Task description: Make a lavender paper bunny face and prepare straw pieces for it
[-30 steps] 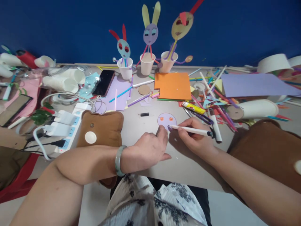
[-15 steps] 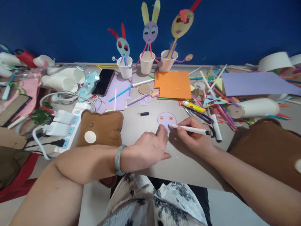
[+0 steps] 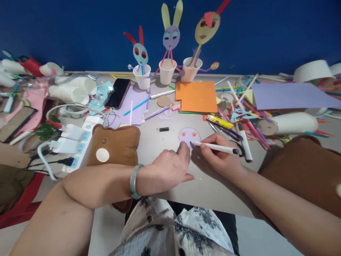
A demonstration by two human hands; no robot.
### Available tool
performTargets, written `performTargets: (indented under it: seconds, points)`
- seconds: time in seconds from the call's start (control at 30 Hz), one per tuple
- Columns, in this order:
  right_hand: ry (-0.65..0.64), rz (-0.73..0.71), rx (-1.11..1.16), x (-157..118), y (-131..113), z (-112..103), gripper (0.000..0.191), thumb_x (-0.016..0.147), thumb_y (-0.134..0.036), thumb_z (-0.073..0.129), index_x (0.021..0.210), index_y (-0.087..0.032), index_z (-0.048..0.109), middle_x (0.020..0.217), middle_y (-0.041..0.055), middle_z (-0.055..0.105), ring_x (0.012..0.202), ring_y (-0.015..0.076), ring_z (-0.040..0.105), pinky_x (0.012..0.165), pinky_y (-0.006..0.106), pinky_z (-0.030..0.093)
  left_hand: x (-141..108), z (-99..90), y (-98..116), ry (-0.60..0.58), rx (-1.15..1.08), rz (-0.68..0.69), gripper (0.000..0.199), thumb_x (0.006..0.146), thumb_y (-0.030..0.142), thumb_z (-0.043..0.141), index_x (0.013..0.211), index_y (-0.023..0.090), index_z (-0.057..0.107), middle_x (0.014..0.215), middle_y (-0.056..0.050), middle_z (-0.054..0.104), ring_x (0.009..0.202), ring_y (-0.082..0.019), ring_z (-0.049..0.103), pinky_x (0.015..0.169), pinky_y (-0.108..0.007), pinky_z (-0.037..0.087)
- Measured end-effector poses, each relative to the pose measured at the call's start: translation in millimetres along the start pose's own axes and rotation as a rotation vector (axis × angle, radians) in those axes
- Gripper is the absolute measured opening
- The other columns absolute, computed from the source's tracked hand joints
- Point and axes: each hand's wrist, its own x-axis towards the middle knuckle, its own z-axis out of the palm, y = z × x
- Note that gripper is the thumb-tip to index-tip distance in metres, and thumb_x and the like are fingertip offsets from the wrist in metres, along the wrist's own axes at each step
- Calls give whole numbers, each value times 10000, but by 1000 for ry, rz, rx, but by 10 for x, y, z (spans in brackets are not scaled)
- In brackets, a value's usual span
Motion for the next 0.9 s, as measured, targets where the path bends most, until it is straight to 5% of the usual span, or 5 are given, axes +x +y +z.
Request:
performTargets:
  seconds: [0.9]
  points:
    - [-3, 9, 5, -1, -20, -4, 114, 861, -289, 650, 775, -243, 591, 633, 2, 671, 519, 175, 610, 508, 309, 458, 3, -29, -11, -18, -7, 8, 868, 974, 638, 479, 1533, -18, 381, 1503, -332, 450, 757, -195, 716, 594, -291, 494]
